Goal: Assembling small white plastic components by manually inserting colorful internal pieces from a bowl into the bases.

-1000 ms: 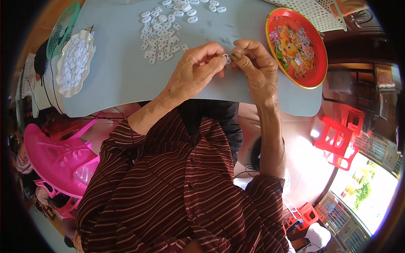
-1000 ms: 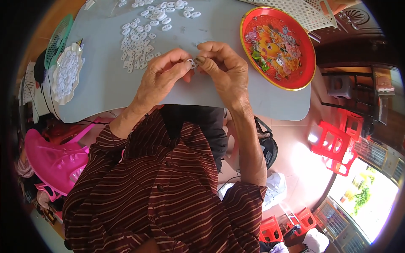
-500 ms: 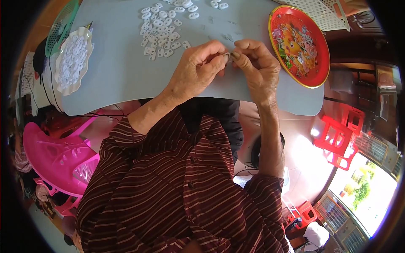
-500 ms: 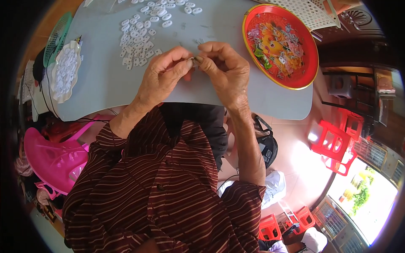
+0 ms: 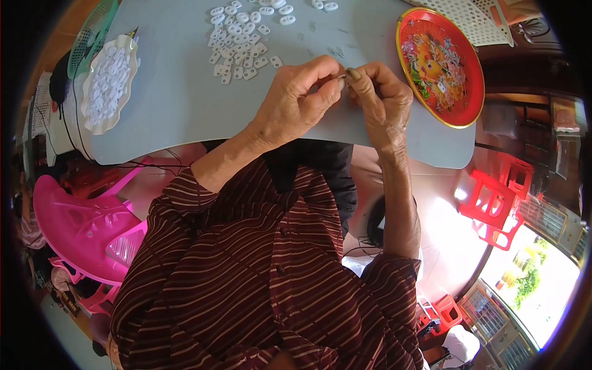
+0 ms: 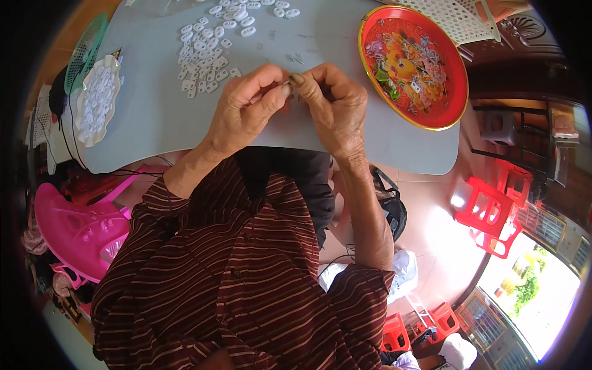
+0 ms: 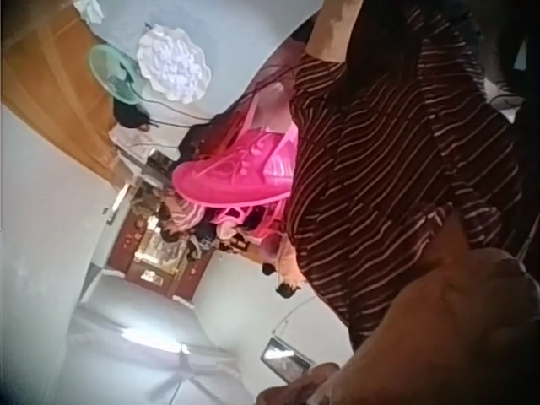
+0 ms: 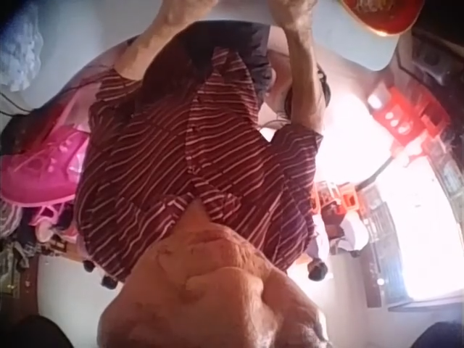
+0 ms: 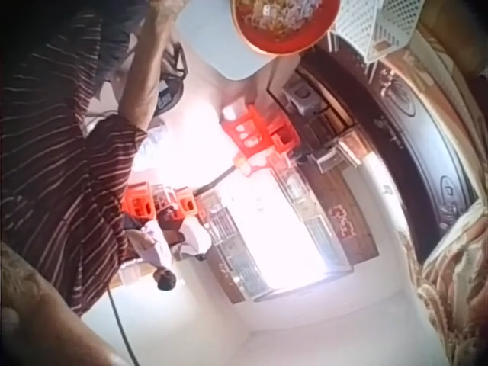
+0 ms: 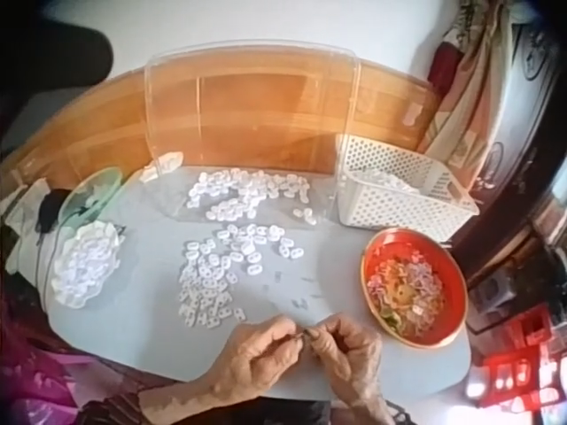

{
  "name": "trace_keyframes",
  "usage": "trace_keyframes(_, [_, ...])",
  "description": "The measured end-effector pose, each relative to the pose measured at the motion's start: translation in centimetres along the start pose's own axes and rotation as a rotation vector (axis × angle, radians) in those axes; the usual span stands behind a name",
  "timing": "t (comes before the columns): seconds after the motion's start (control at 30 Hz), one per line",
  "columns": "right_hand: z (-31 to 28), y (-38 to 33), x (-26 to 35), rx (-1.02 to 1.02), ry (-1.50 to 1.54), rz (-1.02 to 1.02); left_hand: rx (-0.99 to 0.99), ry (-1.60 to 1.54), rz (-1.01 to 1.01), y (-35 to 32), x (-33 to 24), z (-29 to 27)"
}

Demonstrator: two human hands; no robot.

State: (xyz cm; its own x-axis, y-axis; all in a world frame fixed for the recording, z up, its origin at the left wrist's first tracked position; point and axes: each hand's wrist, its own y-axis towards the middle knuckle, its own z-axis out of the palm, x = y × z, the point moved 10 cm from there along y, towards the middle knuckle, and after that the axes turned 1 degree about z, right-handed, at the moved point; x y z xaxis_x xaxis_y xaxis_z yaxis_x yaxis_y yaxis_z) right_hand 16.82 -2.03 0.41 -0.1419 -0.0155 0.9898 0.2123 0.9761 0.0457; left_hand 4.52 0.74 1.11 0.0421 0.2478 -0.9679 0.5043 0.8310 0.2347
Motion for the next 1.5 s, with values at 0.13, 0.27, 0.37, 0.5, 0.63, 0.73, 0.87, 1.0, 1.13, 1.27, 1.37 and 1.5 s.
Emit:
trace_keyframes(0.13, [0.1, 0.3, -0.1, 0.04, 0.094, 0.022, -0.01, -0.029, -0.01, 0.0, 0.8, -0.3])
trace_keyframes(0.27, [0.6, 0.3, -0.1, 0.057, 0.19, 0.024, 0.0, -0.107, -0.063, 0.0, 1.7, -0.3])
trace_keyframes(0.37, [0.6, 0.3, -0.3, 0.048, 0.135, 0.015, -0.003, -0.127, -0.088, 0.0, 1.7, -0.5])
trace_keyframes(0.5, [0.3, 0.0, -0.2, -0.005, 0.113, -0.003, 0.014, -0.115, -0.067, 0.2, 1.5, -0.2])
trace_keyframes(0.63, [0.3, -0.3, -0.5, -0.041, 0.107, 0.002, -0.008, -0.113, -0.068, -0.1, 1.2, -0.3])
trace_keyframes(0.73, [0.4, -0.2, -0.3, -0.019, 0.087, -0.007, -0.019, -0.076, -0.021, -0.3, 0.9, -0.5])
trace_keyframes(0.87, [1.0, -0.4, 0.4, 0.03, 0.128, -0.049, -0.04, -0.216, -0.058, -0.2, 1.1, -0.4])
trace_keyframes(1.0, [0.5, -0.3, 0.2, -0.023, 0.154, -0.055, -0.023, -0.158, -0.077, -0.1, 1.6, -0.4])
trace_keyframes(1.13, [0.6, -0.3, 0.0, -0.049, 0.114, -0.048, -0.025, -0.164, -0.074, -0.2, 1.4, -0.3])
trace_keyframes(1.27, [0.8, -0.4, 0.3, -0.052, 0.165, -0.066, -0.065, -0.256, 0.004, 0.1, 1.0, -0.5])
trace_keyframes(1.37, [1.3, -0.4, 0.4, -0.019, 0.261, -0.098, 0.0, -0.038, -0.086, 0.1, 1.3, -1.0])
trace_keyframes(1.5, [0.5, -0.4, 0.3, -0.039, 0.208, -0.059, -0.064, 0.424, 0.226, 2.4, -2.5, -4.8])
